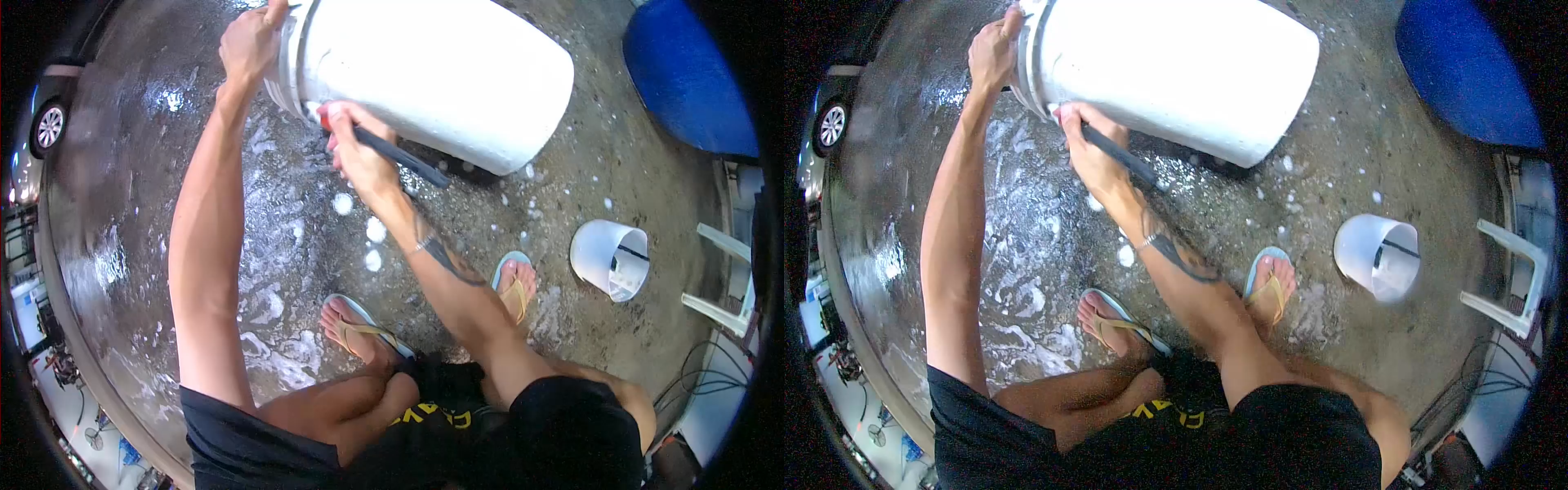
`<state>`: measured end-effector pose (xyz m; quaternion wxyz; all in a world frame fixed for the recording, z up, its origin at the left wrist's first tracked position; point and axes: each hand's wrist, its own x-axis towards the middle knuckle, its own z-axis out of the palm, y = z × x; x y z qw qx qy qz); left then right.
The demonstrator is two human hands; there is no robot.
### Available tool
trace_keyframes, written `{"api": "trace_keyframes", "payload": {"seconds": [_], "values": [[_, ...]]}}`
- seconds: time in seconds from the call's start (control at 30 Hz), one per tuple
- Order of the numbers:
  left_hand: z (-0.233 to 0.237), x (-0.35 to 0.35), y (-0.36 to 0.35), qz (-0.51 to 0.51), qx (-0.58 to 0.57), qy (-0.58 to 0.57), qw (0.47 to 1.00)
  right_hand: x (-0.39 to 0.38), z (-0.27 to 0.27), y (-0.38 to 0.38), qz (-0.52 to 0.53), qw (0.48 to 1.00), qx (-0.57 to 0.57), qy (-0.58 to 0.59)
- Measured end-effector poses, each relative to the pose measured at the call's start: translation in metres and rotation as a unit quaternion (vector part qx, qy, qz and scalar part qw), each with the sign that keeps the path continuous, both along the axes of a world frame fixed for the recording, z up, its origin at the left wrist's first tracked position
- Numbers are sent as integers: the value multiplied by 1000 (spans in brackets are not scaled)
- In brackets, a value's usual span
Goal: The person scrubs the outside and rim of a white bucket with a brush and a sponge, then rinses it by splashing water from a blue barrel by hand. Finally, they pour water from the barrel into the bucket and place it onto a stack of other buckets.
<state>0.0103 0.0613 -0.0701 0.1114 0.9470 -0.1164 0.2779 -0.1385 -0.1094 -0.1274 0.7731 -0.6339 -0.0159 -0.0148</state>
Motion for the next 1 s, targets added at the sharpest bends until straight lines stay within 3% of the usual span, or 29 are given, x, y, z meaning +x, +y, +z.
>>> {"api": "trace_keyframes", "payload": {"seconds": [0.1, 0.2, 0.27, 0.33, 0.37, 0.43, 0.5, 0.53, 0.63, 0.67, 0.77, 0.83, 0.87, 0.9, 0.93, 1.0], "values": [[2, -5, -4, 23, -99, 54, 993, 9, 38, 2, -3, 990, 143, 4], [14, -9, -10, 26, -90, 73, 993, 16, 27, -8, 19, 997, -47, -62], [7, 8, 5, 88, -79, 138, 983, 20, 31, -11, -11, 991, -52, -124], [16, 5, -6, 85, -84, 131, 984, 34, 41, -10, -40, 978, -24, -205], [19, 1, -11, 84, -88, 132, 984, 41, 45, -12, -28, 988, -16, -153], [21, 3, -13, 103, -94, 162, 977, 51, 48, -8, -103, 969, -60, -215], [21, 2, -16, 104, -81, 141, 981, 59, 49, -11, -199, 952, 35, -229], [21, 1, -17, 114, -85, 149, 979, 57, 49, -10, -198, 952, 35, -230], [27, 1, -22, 122, -73, 163, 976, 37, 43, -10, -55, 983, 72, -160], [27, 5, -21, 120, -74, 161, 977, 32, 40, -11, -20, 987, -47, -153], [25, 18, -17, 101, -45, 146, 983, 48, 48, -11, -85, 987, -35, -131], [39, 14, -30, 74, 112, 185, 974, 52, 47, -14, -134, 972, -57, -187], [33, 8, -41, 86, 46, 91, 991, 55, 50, -19, -160, 972, -20, -169], [28, 11, -39, 85, 44, 88, 991, 57, 53, -23, -184, 971, 17, -153], [24, 13, -35, 91, 17, 84, 992, 51, 56, -25, -129, 981, 81, -119], [24, 18, -32, 98, -12, 77, 992, 53, 54, -20, -101, 984, 22, -143]]}}
